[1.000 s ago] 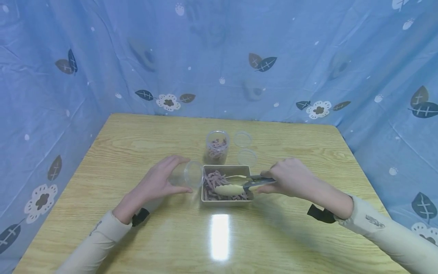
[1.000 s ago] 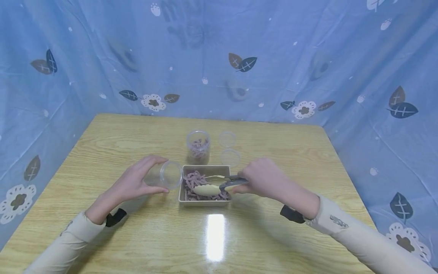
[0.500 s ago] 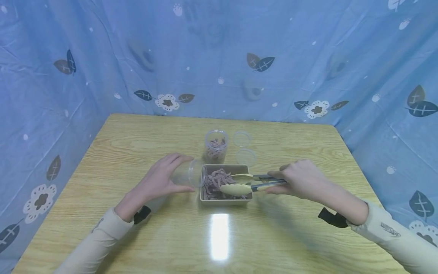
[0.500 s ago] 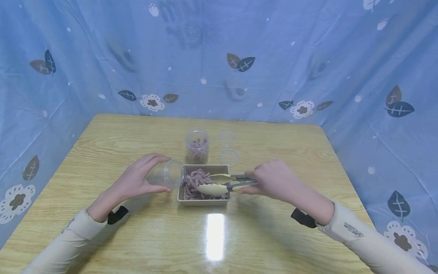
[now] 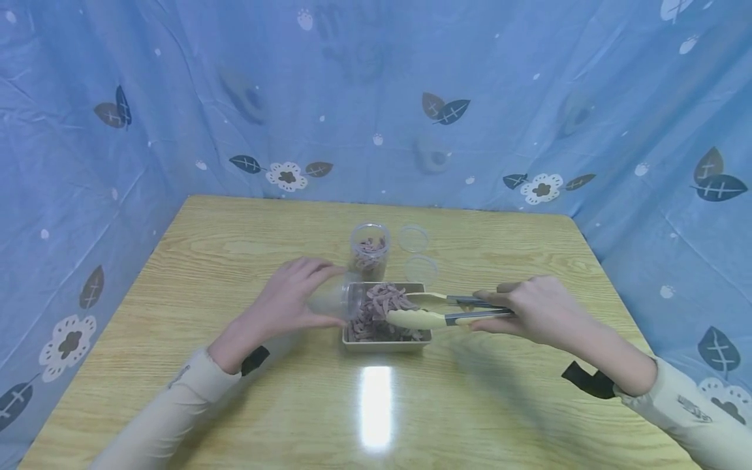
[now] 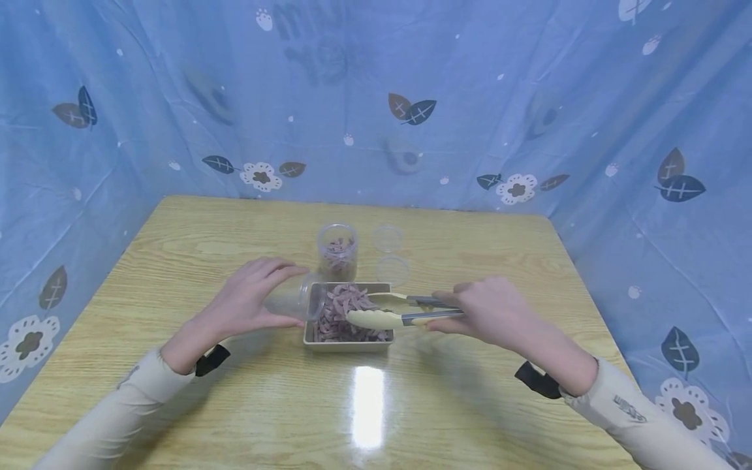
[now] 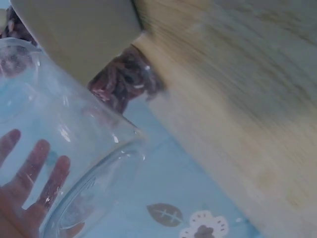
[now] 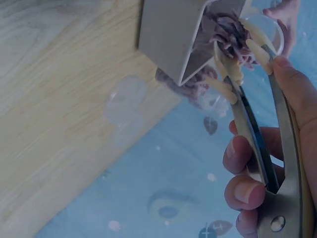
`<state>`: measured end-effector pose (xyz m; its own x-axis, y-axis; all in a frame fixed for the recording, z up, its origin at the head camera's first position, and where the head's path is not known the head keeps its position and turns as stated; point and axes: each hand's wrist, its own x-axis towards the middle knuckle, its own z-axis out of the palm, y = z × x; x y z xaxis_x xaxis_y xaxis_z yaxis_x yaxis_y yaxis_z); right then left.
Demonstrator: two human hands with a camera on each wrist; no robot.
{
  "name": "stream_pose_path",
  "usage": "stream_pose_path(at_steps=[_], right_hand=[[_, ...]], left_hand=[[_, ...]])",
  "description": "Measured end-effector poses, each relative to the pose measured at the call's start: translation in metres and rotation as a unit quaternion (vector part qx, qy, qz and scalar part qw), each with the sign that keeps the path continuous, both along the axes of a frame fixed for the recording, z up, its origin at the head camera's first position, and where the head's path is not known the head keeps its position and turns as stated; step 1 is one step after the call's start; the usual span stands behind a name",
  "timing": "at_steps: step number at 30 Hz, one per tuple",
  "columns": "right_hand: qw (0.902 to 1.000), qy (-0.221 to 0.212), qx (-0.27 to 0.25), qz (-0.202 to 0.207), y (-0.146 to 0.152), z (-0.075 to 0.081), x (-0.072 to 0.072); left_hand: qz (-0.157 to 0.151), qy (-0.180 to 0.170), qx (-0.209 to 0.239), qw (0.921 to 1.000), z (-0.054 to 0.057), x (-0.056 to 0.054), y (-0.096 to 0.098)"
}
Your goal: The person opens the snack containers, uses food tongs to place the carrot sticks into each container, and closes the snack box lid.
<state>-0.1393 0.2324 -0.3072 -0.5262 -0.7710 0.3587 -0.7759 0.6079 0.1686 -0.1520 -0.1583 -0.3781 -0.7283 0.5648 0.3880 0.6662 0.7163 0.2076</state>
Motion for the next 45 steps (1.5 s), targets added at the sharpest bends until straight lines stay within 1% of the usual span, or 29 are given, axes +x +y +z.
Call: stream_pose_path(at_steps=[8, 15, 19, 24, 30, 37, 45], right_hand=[[0.9997, 0.019, -0.010, 0.009, 0.003, 0.009, 0.001], [0.9998, 0.010, -0.012, 0.010, 0.001, 0.015, -0.001], [0.9999, 0.002, -0.006, 0.009, -0.002, 0.015, -0.003], [0.9996, -0.006, -0.007, 0.026, -0.008, 0.014, -0.006], [0.9990, 0.004, -0.007, 0.045, -0.013, 0.014, -0.010], [0.9987, -0.021, -0.015, 0.043, -0.013, 0.013, -0.014], [0.9982, -0.023, -0.025, 0.049, -0.013, 0.010, -0.017]], left_hand=[[-0.004, 0.004, -0.019, 0.9998, 0.005, -0.003, 0.013], [-0.012, 0.006, -0.008, 0.9999, 0.005, -0.004, 0.019], [-0.019, 0.002, 0.006, 0.9998, 0.005, -0.005, 0.021], [-0.029, -0.003, 0.014, 0.9995, 0.006, -0.006, 0.025], [-0.033, -0.008, 0.029, 0.9990, 0.006, -0.006, 0.027], [-0.039, -0.009, 0.044, 0.9982, 0.004, -0.006, 0.026], [-0.045, -0.007, 0.045, 0.9980, 0.006, -0.007, 0.025]])
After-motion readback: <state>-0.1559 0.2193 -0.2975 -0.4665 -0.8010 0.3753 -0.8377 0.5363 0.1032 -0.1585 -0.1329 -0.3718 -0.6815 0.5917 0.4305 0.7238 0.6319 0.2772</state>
